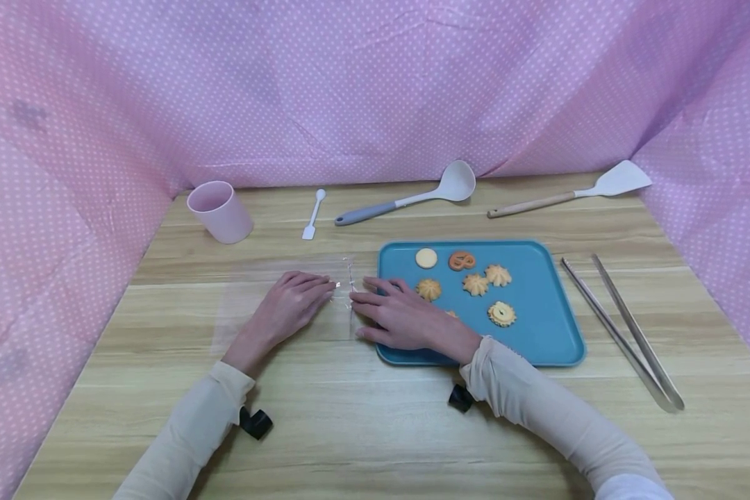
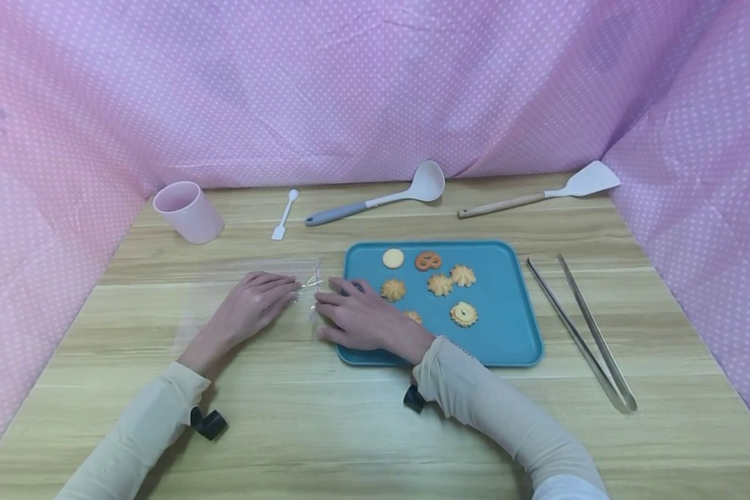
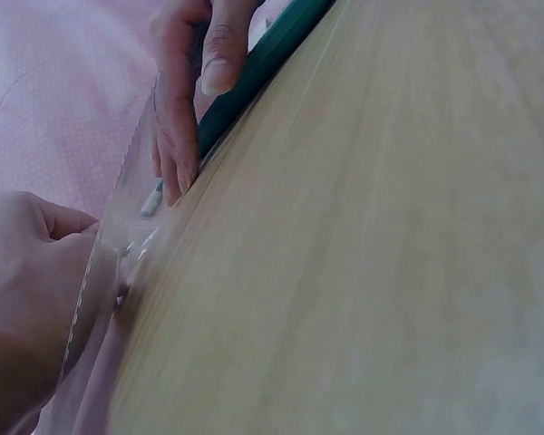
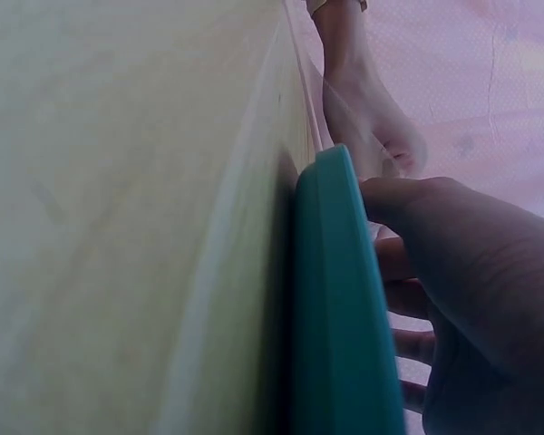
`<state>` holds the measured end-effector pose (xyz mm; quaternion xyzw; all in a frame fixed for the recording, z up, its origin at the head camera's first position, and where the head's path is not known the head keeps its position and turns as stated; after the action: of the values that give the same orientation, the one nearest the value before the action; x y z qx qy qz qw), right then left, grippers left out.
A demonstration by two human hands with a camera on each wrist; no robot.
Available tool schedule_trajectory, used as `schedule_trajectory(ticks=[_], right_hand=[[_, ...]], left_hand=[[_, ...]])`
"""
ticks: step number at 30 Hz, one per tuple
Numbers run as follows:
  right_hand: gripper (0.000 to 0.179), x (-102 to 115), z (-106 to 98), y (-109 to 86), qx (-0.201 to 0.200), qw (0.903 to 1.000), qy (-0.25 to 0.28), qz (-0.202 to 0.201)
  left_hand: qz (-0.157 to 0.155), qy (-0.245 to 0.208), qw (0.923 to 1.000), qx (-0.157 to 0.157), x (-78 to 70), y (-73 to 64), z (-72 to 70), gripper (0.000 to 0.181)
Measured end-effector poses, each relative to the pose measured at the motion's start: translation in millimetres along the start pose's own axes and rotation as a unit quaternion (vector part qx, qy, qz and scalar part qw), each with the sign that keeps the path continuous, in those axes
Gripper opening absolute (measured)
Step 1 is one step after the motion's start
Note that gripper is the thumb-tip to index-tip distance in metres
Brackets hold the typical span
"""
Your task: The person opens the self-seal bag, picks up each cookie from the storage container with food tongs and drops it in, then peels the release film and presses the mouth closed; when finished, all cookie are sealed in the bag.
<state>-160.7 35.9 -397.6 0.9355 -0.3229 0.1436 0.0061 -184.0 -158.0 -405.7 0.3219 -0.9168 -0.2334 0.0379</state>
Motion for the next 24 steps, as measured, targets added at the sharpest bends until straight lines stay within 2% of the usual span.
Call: schedule_trajectory(ticks=[5,12,20,24], right_hand=[[0.053,1,0,-0.7,-0.004,1.0000,-0.006,-0.002],[0.052,0,1,-0.9,-0.015,0.9998,-0.009,0.000],[0.051,0,0,-0.8,-0.011,0.9999,0.001,0.007],[0.051,1,0,-1.3,-0.016,0.9999,0.001,0.002]], left_hand=[[0.011,-0.012,0.9991,-0.038,0.3,-1.6,-3.3,0.021],[0.009,-0.042,0.9950,-0.090,2.8,-8.1,-10.7,0.030],[-0.007,-0.083,0.9871,-0.137,7.1,-14.0,-17.8,0.025],[-0.023,-0.108,0.9793,-0.170,8.3,-15.6,-23.8,0.023]])
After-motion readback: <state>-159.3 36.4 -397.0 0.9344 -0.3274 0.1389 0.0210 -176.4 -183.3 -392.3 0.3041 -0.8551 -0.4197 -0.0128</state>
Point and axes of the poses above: each hand's wrist, its own y-axis towards the middle knuckle, its own z-axis out of the palm, x = y × z, the point moved 5 cm from there along y, towards the middle knuckle, and after that the axes turned 1 degree about x, right-handed, at the moved point
